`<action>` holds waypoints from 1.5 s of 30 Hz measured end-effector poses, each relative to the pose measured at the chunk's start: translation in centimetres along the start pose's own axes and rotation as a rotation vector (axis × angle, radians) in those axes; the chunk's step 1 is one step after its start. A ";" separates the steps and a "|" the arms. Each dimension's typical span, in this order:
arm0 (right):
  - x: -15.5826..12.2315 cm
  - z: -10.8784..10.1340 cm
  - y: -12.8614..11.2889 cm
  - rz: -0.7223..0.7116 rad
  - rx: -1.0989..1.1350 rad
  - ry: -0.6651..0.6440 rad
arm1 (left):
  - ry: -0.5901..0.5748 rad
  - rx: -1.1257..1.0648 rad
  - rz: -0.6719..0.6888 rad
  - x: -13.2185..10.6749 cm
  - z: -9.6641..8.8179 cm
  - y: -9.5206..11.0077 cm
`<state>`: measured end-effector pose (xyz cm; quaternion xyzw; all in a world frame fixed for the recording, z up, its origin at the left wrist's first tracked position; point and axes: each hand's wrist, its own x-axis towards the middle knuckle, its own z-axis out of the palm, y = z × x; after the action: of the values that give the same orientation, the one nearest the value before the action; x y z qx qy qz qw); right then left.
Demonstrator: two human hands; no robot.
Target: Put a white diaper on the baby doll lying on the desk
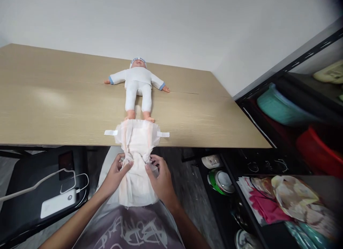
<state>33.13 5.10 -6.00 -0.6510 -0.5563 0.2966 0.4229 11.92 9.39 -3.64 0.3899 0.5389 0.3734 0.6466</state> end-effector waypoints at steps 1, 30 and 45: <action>-0.1 -0.3 0.0 -0.032 -0.035 0.055 | -0.002 -0.011 -0.024 -0.1 0.0 -0.2; 12.5 4.8 -3.8 -0.534 -0.599 -0.268 | -0.291 1.691 1.198 20.5 -3.4 18.5; 14.8 3.7 -4.4 -0.497 -0.578 -0.406 | -0.702 1.330 1.408 26.2 1.8 22.3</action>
<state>30.92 20.41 -2.62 -0.5172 -0.8283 0.1398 0.1639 16.03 42.15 6.11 0.9835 0.0666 0.1588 0.0556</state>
